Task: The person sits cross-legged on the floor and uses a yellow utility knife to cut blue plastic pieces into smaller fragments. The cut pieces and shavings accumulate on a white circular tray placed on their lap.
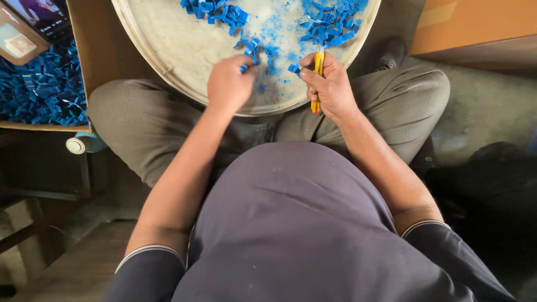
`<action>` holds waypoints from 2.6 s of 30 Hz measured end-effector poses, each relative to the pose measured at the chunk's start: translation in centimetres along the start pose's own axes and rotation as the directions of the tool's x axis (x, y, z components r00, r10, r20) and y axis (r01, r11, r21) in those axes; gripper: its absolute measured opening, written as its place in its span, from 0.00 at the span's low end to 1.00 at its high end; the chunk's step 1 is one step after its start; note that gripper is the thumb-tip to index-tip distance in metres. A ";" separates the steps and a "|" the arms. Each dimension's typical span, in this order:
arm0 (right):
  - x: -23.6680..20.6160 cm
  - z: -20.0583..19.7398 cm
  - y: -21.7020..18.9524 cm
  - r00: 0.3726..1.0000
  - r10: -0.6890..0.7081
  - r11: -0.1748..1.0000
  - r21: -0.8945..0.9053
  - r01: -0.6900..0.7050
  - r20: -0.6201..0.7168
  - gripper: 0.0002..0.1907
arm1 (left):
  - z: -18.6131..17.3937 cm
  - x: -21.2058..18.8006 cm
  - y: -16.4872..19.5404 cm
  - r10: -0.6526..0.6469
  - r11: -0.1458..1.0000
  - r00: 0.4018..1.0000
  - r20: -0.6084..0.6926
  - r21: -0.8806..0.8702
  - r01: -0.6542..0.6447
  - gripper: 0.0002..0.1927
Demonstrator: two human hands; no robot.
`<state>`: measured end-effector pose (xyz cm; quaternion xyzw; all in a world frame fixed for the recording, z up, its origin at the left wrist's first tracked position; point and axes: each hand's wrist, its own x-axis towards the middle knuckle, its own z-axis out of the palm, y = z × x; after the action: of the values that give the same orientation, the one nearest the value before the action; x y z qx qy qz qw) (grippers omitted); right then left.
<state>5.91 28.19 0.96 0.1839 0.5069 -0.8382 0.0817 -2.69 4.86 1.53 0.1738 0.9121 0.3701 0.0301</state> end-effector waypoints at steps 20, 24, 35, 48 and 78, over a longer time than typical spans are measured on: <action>0.9 9.0 -5.1 0.809 -0.472 0.292 -0.803 0.519 0.351 0.09 | -3.8 1.0 0.6 -0.038 -0.068 0.779 0.626 -0.779 0.623 0.15; 1.1 10.5 -4.9 0.727 -0.485 0.041 -0.818 0.573 0.485 0.09 | -2.8 0.6 0.4 -0.093 0.125 0.819 0.567 -0.809 0.574 0.18; 0.8 8.8 -7.3 0.887 -0.291 0.431 -0.779 0.456 0.358 0.10 | -3.9 1.2 0.3 0.024 0.330 0.864 0.503 -0.820 0.468 0.15; 1.2 9.6 -8.5 0.788 -0.235 -0.098 -0.820 0.564 0.569 0.24 | -4.7 1.2 0.5 0.100 0.409 0.832 0.545 -0.785 0.465 0.07; 0.5 8.6 -5.4 0.895 -0.228 0.202 -0.881 0.428 0.383 0.33 | -4.4 0.6 0.6 0.199 0.272 0.828 0.524 -0.841 0.467 0.09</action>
<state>1.76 23.14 8.78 -0.0853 0.9215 -0.3772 0.0365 -3.92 2.54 5.22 0.1333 0.4680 0.7694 0.4138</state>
